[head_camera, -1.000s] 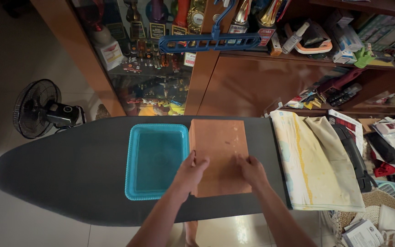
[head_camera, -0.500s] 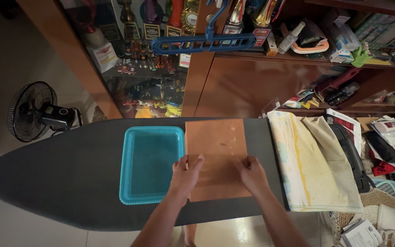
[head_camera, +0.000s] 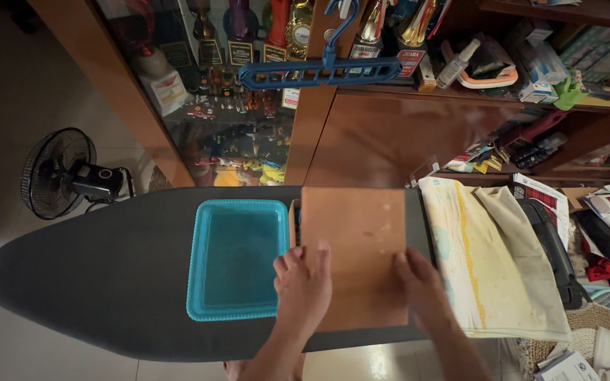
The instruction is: The person opens a cardboard box and transfers various sewing supplies, including thread spools, needles, and small plastic bags, into a blue plastic tray. The person then places some of the items into a clear plastic container.
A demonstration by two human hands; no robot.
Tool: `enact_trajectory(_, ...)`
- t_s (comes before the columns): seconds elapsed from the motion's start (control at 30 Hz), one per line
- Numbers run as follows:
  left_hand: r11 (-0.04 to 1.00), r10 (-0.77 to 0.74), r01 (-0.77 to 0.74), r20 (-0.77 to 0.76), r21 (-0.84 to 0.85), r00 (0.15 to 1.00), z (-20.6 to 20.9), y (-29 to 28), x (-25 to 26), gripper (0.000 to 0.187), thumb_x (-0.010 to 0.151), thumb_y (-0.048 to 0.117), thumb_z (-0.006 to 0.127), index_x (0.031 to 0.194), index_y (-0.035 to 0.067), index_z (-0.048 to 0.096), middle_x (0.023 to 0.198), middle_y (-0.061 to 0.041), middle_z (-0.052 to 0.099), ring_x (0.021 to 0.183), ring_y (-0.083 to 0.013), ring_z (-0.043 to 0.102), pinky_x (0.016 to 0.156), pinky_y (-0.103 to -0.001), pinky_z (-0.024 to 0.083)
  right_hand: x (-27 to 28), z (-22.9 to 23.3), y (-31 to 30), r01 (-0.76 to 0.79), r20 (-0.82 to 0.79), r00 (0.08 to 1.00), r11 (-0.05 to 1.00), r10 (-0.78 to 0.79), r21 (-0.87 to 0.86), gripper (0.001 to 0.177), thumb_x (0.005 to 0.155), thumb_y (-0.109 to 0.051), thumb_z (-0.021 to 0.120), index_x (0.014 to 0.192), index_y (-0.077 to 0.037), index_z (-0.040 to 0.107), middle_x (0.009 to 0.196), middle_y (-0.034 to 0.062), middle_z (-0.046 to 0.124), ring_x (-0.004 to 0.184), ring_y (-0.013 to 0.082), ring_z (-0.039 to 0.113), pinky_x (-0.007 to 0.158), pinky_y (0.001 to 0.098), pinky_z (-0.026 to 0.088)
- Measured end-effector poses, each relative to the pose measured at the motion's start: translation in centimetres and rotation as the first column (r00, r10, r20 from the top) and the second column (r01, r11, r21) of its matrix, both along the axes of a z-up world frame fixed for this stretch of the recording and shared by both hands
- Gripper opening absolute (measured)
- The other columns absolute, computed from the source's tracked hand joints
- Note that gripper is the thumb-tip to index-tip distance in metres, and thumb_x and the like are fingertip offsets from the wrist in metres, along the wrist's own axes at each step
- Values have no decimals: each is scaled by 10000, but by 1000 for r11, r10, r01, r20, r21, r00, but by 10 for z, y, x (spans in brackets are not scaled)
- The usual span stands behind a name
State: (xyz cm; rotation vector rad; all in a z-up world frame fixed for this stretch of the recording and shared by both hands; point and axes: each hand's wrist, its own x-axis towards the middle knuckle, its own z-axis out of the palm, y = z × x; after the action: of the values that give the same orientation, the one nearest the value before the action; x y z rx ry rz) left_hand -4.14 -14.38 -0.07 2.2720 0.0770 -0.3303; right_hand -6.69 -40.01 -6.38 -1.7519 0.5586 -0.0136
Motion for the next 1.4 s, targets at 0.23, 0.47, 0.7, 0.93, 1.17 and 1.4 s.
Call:
enact_trajectory(0.23,849,175,-271,-241,-454,955,13,17,37,537,952,554,469,1300,188,650,1277,-103,683,1224,-270,631,1033,-402,473,22,42,-105,95,-150,984,995,-93,6,430,1012,-413,574,1337,-156,690,1053,8,708,867,159,602,655,368,480)
enact_trajectory(0.47,876,248,-326,-246,-357,937,-32,45,49,475,954,464,559,1291,142,653,1303,-74,700,1173,-232,687,1001,-376,518,10,16,-231,52,-224,941,760,-255,-648,380,1086,-390,614,1339,-133,734,954,79,692,773,218,571,661,427,421)
enact_trajectory(0.7,901,284,-341,-230,-267,931,-75,43,40,449,949,402,597,1277,109,685,1300,-81,717,1201,-225,680,1024,-355,512,-4,-110,-192,-196,-453,867,693,-208,-694,425,1043,-446,593,1308,-141,725,1113,192,761,980,369,726,857,446,578)
enact_trajectory(0.93,888,185,-309,-351,-341,918,-67,44,36,456,960,394,575,1334,145,655,1338,-50,700,1213,-216,687,1025,-352,513,24,-115,-128,-2,-42,998,705,-40,-710,387,945,-377,631,1216,-118,724,1132,176,734,1065,349,695,885,451,596)
enact_trajectory(1.17,885,197,-310,-323,-347,926,-63,43,43,439,963,390,575,1317,151,676,1340,-47,707,1243,-207,666,1028,-358,506,70,9,37,-420,-111,840,507,531,-752,525,907,-481,636,1259,-91,644,1318,153,607,1227,332,532,1039,483,458)
enact_trajectory(1.4,890,184,-305,-347,-338,920,-45,40,49,452,951,422,579,1318,172,662,1330,-11,710,1215,-188,680,1002,-354,519,72,20,77,-408,-34,746,415,665,-813,678,853,-382,740,1399,-57,503,1358,153,501,1262,393,480,1040,528,402)
